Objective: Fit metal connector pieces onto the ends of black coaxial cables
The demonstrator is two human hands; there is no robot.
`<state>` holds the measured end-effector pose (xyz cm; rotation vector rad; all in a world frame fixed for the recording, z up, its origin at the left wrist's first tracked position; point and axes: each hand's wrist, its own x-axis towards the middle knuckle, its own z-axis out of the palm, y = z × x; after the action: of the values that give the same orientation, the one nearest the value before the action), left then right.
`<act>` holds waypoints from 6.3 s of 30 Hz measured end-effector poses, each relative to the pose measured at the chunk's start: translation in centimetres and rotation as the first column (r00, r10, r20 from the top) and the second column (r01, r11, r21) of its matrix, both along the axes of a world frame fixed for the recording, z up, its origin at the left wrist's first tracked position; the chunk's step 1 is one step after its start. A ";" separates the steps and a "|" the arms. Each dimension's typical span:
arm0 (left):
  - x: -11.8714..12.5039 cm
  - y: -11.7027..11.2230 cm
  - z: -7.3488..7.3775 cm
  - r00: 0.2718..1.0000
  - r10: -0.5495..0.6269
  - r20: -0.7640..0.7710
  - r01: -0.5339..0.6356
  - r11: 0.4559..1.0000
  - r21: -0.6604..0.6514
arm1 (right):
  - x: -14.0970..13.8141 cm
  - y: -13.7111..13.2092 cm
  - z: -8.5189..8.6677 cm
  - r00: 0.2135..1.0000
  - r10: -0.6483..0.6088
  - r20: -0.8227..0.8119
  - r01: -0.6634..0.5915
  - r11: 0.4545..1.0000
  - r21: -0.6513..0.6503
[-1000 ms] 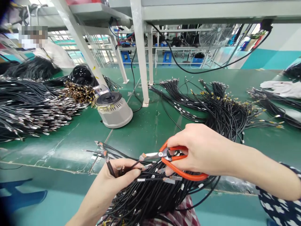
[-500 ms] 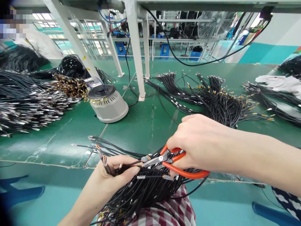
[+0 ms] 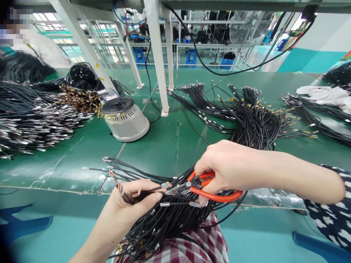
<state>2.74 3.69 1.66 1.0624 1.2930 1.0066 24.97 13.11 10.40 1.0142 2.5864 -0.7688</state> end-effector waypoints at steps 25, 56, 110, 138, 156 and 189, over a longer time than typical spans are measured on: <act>-0.3 -0.2 -0.4 0.980 0.036 0.197 -0.040 0.999 0.018 | 0.9 1.1 -4.9 0.954 -0.296 -0.039 0.169 0.641 -0.749; -1.2 2.4 -0.3 0.994 -0.021 0.111 0.030 0.997 -0.074 | -1.8 0.7 -2.2 0.644 -0.529 -0.553 0.489 0.840 -0.233; -0.5 3.1 -0.2 0.956 -0.043 0.289 0.045 0.999 0.001 | -6.1 -1.0 -5.3 0.569 -0.542 -0.619 0.377 0.841 -0.389; -3.0 -1.7 -4.4 0.654 0.352 0.669 -0.436 0.899 -0.048 | -10.6 0.8 -10.5 0.938 -0.112 -0.329 0.219 0.925 0.309; -2.4 -2.3 -3.9 0.673 0.276 0.686 -0.313 0.947 -0.073 | -14.8 -1.1 -8.4 0.528 -0.465 -0.711 0.022 0.844 -0.536; -2.7 -1.5 -2.1 0.784 0.436 0.443 -0.443 0.892 -0.092 | -3.1 5.9 -12.2 0.852 -0.513 -0.106 0.512 0.770 0.382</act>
<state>0.04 2.17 -0.48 0.4809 1.1563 1.5196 21.90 19.02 -1.78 1.8995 2.5294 -0.3284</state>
